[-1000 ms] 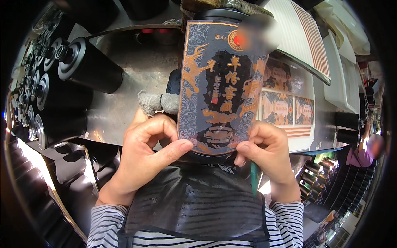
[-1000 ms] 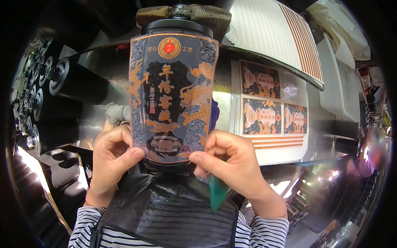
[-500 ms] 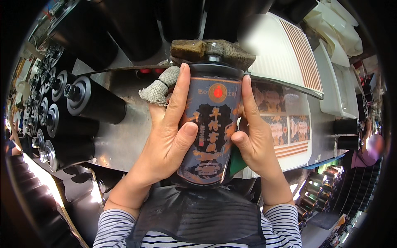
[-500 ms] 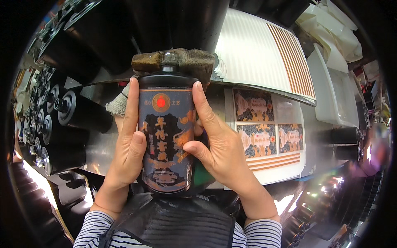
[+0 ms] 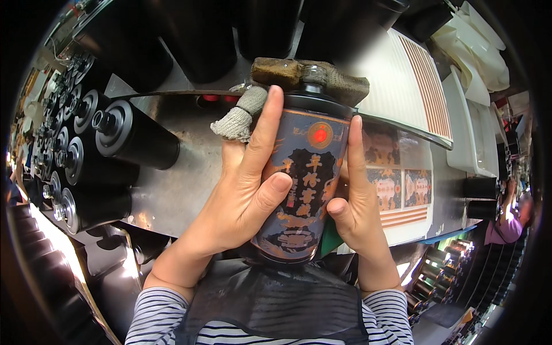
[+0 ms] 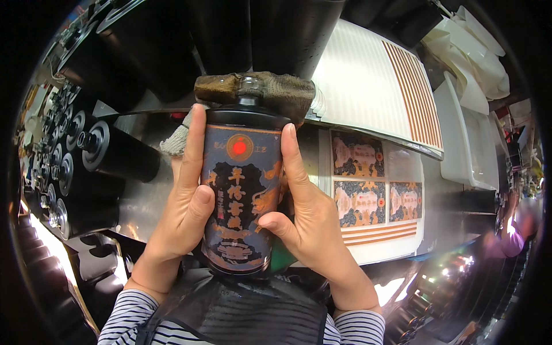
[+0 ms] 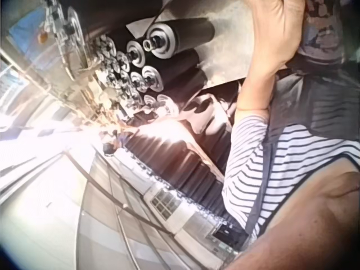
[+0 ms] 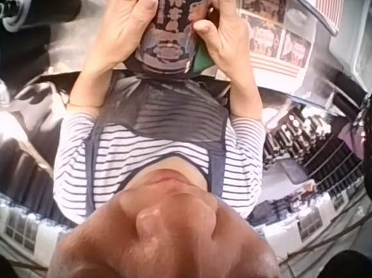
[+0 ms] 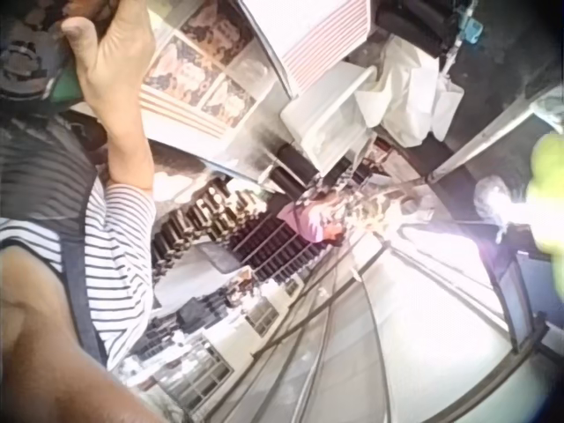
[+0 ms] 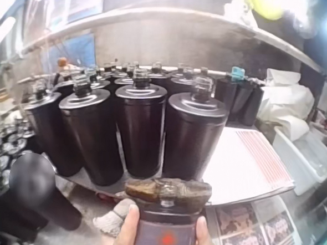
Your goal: The person applies a decorative label to a black cylindrical container, smoothing it with a green tool and a cloth. They then apply a thin orange strip to the rim of the container, pressing it down with their fingers and smoothing it with the cloth. The process is repeated for multiple containers.
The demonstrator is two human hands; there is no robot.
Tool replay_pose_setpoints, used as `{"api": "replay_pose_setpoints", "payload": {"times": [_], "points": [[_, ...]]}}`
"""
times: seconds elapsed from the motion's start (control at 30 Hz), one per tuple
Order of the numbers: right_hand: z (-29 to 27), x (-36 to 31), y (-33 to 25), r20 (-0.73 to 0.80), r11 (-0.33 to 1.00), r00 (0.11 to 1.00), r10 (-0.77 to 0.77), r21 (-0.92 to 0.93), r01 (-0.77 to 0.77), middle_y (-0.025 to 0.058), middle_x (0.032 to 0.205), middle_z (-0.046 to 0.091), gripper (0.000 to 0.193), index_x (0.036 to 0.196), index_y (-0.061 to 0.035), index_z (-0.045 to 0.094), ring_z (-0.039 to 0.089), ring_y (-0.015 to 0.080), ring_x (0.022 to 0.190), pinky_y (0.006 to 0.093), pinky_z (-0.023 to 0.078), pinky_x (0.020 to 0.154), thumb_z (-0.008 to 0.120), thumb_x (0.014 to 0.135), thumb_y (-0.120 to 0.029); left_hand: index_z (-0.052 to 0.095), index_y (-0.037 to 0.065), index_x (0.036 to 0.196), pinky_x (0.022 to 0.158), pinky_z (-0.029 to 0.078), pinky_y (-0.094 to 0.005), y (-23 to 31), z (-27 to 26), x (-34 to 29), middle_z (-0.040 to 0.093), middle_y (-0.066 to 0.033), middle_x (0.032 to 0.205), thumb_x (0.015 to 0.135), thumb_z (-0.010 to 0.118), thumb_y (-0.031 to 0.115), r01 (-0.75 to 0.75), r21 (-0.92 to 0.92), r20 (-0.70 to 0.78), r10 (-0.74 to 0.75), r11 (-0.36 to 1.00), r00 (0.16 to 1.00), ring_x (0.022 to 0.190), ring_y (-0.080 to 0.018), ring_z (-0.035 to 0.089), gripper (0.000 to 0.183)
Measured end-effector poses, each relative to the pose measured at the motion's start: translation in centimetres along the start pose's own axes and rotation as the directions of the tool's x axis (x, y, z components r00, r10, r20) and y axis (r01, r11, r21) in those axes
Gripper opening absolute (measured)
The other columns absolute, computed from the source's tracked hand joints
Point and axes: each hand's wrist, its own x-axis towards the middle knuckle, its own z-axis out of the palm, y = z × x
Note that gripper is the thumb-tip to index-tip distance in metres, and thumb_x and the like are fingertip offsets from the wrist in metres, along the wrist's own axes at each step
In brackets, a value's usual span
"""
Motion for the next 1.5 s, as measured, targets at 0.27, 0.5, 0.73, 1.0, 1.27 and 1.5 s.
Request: {"api": "replay_pose_setpoints", "payload": {"times": [0.27,0.5,0.73,1.0,1.27,1.5], "points": [[-0.8,-0.2,-0.3,0.072,0.997,0.994,0.077,-0.014,-0.076,0.0137,0.095,0.062,0.105,0.149,-0.0110,0.018,0.058,0.0146,0.077,0.0258,0.048,0.069,0.060,0.072,-0.068,0.009,0.005,0.149,0.111,0.012,-0.0416,-0.3,-0.1,-0.9,0.016,-0.0252,0.147,0.094,0.046,0.046,0.003,-0.082,0.038,0.000,0.997,0.999,0.137,-0.0348,0.017,0.078],[-0.7,-0.3,0.0,0.047,1.000,0.999,0.007,-0.028,-0.006,0.0131,0.116,0.060,0.107,0.148,-0.0129,0.020,0.056,0.0140,0.072,0.0259,0.049,0.066,0.066,0.067,-0.066,0.003,0.006,0.149,0.110,0.016,-0.0411,-0.7,0.6,-0.9,0.019,-0.0258,0.146,0.093,0.047,0.044,0.008,-0.180,-0.019,-0.012,0.984,1.000,0.136,-0.0347,0.020,0.080],[-2.5,-0.4,-1.2,0.164,0.989,0.984,0.073,-0.138,-0.051,0.0063,0.102,0.062,0.116,0.148,-0.0154,0.022,0.050,0.0119,0.066,0.0249,0.044,0.059,0.069,0.055,-0.066,0.004,0.009,0.149,0.109,0.022,-0.0423,-1.7,-0.7,-1.5,0.012,-0.0173,0.153,0.080,0.056,0.061,0.022,-0.204,0.044,-0.013,0.979,0.999,0.138,-0.0305,0.022,0.102],[-2.8,-1.9,-0.1,0.251,0.969,0.966,0.054,-0.246,0.010,0.0055,0.115,0.060,0.123,0.148,-0.0193,0.023,0.044,0.0163,0.066,0.0275,0.044,0.064,0.074,0.043,-0.057,0.006,0.010,0.149,0.113,0.013,-0.0435,-4.1,-3.4,-2.6,0.006,-0.0104,0.156,0.051,0.079,0.055,-0.084,-0.056,0.308,0.097,0.995,0.946,0.143,-0.0285,0.011,0.130],[-2.4,-1.5,0.2,0.248,0.985,0.967,-0.056,-0.144,0.094,0.0017,0.082,0.054,0.121,0.148,-0.0141,0.022,0.043,0.0120,0.065,0.0269,0.040,0.058,0.073,0.047,-0.059,0.002,0.008,0.149,0.114,0.013,-0.0409,-3.8,-3.8,-2.6,0.002,-0.0116,0.156,0.049,0.081,0.052,-0.044,-0.045,0.347,0.057,0.998,0.936,0.142,-0.0282,0.010,0.135],[-12.3,-1.4,2.4,-0.275,0.903,0.889,0.366,0.337,-0.268,0.0035,0.091,0.058,0.049,0.130,0.0058,0.044,0.053,0.0064,0.080,0.0212,0.045,0.065,0.049,0.097,-0.030,0.020,-0.003,0.144,0.100,0.034,-0.0413,0.8,-1.9,-4.7,0.046,-0.0229,0.105,0.060,0.082,0.021,0.073,0.396,0.232,-0.176,0.915,0.957,0.106,-0.0386,0.045,0.108]]}}
